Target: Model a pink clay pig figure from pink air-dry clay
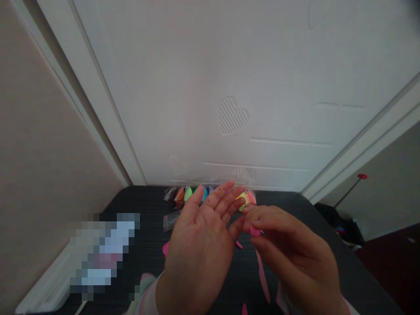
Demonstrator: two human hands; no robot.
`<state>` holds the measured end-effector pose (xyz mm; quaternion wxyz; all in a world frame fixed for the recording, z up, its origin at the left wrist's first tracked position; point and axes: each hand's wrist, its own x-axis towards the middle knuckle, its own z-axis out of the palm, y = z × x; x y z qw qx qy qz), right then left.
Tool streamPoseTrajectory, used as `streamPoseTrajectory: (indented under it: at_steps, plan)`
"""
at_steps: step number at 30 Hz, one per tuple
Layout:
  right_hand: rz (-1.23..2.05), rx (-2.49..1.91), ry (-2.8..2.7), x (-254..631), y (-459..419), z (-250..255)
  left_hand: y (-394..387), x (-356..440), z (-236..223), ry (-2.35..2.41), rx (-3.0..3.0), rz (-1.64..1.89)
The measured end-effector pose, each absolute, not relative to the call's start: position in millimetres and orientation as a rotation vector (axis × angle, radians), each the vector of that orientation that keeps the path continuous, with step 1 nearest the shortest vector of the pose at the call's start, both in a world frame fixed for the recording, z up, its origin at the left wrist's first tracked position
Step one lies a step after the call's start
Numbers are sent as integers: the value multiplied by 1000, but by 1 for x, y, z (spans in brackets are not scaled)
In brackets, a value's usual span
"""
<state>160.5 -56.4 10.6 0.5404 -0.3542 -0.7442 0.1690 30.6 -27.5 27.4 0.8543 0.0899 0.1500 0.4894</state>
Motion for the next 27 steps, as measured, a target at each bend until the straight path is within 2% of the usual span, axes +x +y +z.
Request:
streamPoseTrajectory:
  at_steps: [5,15,27]
  plan:
    - [333,-833,-1813,164,-58,11,-28,31,27,315,186,1028]
    - [545,-649,-1652,156,-56,7,-27,30,25,282,212,1012]
    - [259,-832,-1888,154,-58,15,-26,32,25,340,192,1046]
